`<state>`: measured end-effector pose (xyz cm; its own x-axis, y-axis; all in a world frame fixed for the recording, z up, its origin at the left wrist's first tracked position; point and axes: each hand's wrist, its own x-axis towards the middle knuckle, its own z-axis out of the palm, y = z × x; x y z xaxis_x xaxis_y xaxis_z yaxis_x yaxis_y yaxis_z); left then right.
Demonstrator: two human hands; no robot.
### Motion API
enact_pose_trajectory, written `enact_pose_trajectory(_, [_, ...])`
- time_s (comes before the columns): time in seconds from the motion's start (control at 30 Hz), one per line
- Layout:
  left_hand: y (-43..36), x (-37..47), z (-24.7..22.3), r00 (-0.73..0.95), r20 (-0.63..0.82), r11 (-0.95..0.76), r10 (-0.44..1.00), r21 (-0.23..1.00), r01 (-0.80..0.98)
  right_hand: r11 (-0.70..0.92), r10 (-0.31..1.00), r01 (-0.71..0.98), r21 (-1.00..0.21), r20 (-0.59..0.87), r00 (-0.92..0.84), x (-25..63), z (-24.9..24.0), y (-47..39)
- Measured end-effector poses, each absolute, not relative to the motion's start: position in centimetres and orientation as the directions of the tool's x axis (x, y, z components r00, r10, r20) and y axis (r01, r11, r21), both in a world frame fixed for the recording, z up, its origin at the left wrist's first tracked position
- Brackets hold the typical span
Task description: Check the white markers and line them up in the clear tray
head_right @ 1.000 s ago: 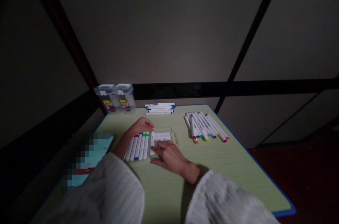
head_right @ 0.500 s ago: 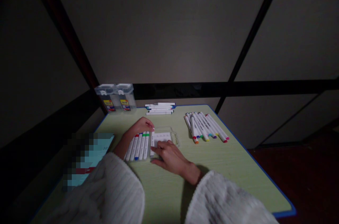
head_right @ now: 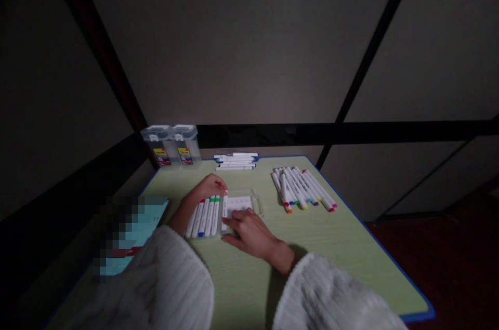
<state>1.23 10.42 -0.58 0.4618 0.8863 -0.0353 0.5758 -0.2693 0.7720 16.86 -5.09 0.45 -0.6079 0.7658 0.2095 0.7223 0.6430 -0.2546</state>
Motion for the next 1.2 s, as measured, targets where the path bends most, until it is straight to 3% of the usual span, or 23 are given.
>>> enact_pose_trajectory(0.47, [10.9,1.4,-0.9,0.423,0.018,-0.323,0.906,0.674,0.664,0.648,0.761,0.725,-0.232,0.219,-0.610,16.8,0.6,-5.1])
enact_pose_trajectory(0.7, [11.0,1.6,-0.6,0.198,0.256,-0.308,0.946,0.528,0.791,0.643,0.765,0.737,-0.207,0.223,-0.604,16.8,0.4,-5.0])
enact_pose_trajectory(0.83, [10.3,1.5,-0.8,0.201,0.338,-0.340,0.919,0.425,0.839,0.639,0.768,0.744,-0.195,0.225,-0.600,16.7,0.3,-4.9])
enact_pose_trajectory(1.2, [10.8,2.0,-2.5,0.301,0.247,-0.356,0.921,0.223,0.907,0.620,0.782,0.762,-0.186,0.229,-0.580,16.8,0.2,-4.7])
